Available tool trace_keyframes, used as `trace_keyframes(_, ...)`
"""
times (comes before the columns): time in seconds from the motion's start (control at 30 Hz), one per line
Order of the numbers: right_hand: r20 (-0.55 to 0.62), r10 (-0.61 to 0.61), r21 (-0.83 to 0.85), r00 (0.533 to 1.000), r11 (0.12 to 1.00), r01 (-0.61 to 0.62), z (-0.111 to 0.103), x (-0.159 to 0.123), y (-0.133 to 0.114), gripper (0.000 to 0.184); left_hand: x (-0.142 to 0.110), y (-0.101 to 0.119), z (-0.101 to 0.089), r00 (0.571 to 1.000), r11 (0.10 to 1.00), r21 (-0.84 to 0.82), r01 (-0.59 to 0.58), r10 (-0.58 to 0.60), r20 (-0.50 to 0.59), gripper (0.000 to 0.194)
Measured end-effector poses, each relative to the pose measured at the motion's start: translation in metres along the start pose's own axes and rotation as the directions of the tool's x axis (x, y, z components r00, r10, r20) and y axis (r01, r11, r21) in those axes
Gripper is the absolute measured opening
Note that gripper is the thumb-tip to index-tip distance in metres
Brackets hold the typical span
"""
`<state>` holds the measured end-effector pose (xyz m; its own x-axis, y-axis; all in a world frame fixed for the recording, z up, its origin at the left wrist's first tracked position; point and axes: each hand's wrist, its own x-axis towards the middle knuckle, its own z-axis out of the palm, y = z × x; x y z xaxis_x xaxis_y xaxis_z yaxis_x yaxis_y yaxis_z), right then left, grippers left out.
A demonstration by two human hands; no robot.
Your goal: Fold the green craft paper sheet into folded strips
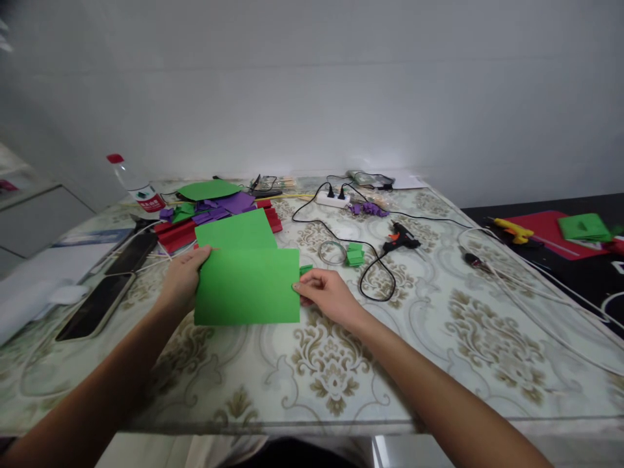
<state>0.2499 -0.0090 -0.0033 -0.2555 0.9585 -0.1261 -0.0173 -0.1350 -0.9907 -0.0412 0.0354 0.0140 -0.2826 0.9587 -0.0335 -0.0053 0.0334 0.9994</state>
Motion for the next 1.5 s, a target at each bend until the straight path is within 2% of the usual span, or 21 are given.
trace_keyframes(0.13,-0.050,-0.033,0.031,0.998,0.999,0.035,-0.001,0.001,0.000,0.043,-0.001,0.006,0.000,0.997,0.997,-0.036,0.066,-0.065,0.046,0.043)
trace_keyframes(0.17,-0.067,-0.042,0.043,0.997,0.998,0.045,-0.002,0.002,-0.001,0.042,-0.002,0.007,-0.001,0.993,0.996,-0.033,0.084,-0.081,0.088,0.046)
trace_keyframes(0.23,-0.084,-0.043,0.080,0.996,0.996,0.050,-0.002,0.001,-0.002,0.041,-0.005,0.009,-0.002,0.983,0.999,0.027,0.024,-0.029,0.180,0.053)
trace_keyframes(0.3,-0.073,-0.019,0.137,0.997,0.990,0.029,-0.002,0.000,-0.003,0.040,-0.010,0.008,-0.002,0.942,0.998,0.051,0.035,-0.050,0.332,0.062)
trace_keyframes(0.33,-0.069,-0.004,0.166,0.998,0.986,0.016,-0.001,-0.001,-0.003,0.040,-0.013,0.006,-0.001,0.891,0.990,0.027,0.135,-0.134,0.434,0.066)
trace_keyframes(0.4,-0.066,0.031,0.204,0.997,0.979,-0.017,0.002,-0.003,-0.004,0.041,-0.018,0.002,0.000,0.710,0.906,-0.045,0.420,-0.298,0.638,0.069)
trace_keyframes(0.43,-0.063,0.047,0.215,0.997,0.976,-0.032,0.003,-0.004,-0.004,0.042,-0.020,-0.001,0.000,0.604,0.837,-0.067,0.543,-0.334,0.724,0.069)
trace_keyframes(0.47,-0.063,0.058,0.221,0.996,0.974,-0.043,0.005,-0.005,-0.004,0.042,-0.021,-0.003,0.001,0.535,0.786,-0.089,0.612,-0.328,0.778,0.069)
trace_keyframes(0.5,-0.066,0.063,0.220,0.996,0.974,-0.047,0.006,-0.005,-0.004,0.042,-0.022,-0.005,0.001,0.485,0.747,-0.105,0.656,-0.310,0.818,0.069)
trace_keyframes(0.6,-0.087,0.045,0.192,0.995,0.981,-0.028,0.009,-0.006,-0.004,0.042,-0.024,-0.004,0.000,0.400,0.687,-0.128,0.715,-0.253,0.881,0.072)
trace_keyframes(0.7,-0.101,0.022,0.145,0.995,0.989,-0.007,0.009,-0.005,-0.002,0.041,-0.026,0.002,0.001,0.358,0.691,-0.119,0.713,-0.213,0.909,0.074)
trace_keyframes(0.83,-0.099,0.012,0.108,0.995,0.994,-0.001,0.007,-0.003,0.001,0.040,-0.027,0.002,0.005,0.309,0.730,-0.091,0.677,-0.169,0.936,0.066)
trace_keyframes(0.9,-0.105,0.001,0.086,0.995,0.996,0.008,0.007,-0.002,0.002,0.040,-0.027,-0.002,0.008,0.317,0.751,-0.072,0.657,-0.188,0.930,0.061)
trace_keyframes(1.0,-0.108,-0.014,0.064,0.994,0.998,0.021,0.007,-0.002,0.003,0.038,-0.030,-0.007,0.012,0.384,0.767,-0.054,0.640,-0.257,0.887,0.053)
trace_keyframes(1.1,-0.097,-0.033,0.055,0.995,0.998,0.038,0.007,-0.003,0.004,0.036,-0.034,-0.008,0.015,0.428,0.776,-0.032,0.629,-0.312,0.848,0.047)
trace_keyframes(1.27,-0.094,-0.088,0.021,0.992,0.996,0.090,0.006,-0.003,0.002,0.031,-0.036,-0.003,0.017,0.432,0.755,-0.020,0.656,-0.354,0.830,0.045)
trace_keyframes(1.37,-0.153,-0.129,0.009,0.980,0.991,0.132,0.001,-0.001,-0.001,0.032,-0.030,-0.002,0.014,0.456,0.747,-0.052,0.663,-0.348,0.819,0.049)
trace_keyframes(1.43,-0.218,-0.134,0.037,0.967,0.989,0.146,-0.004,0.002,-0.002,0.034,-0.025,-0.002,0.010,0.503,0.751,-0.078,0.656,-0.358,0.786,0.052)
trace_keyframes(1.5,-0.286,-0.109,0.085,0.952,0.987,0.138,-0.007,0.005,-0.002,0.039,-0.021,-0.003,0.007,0.607,0.778,-0.148,0.611,-0.341,0.718,0.055)
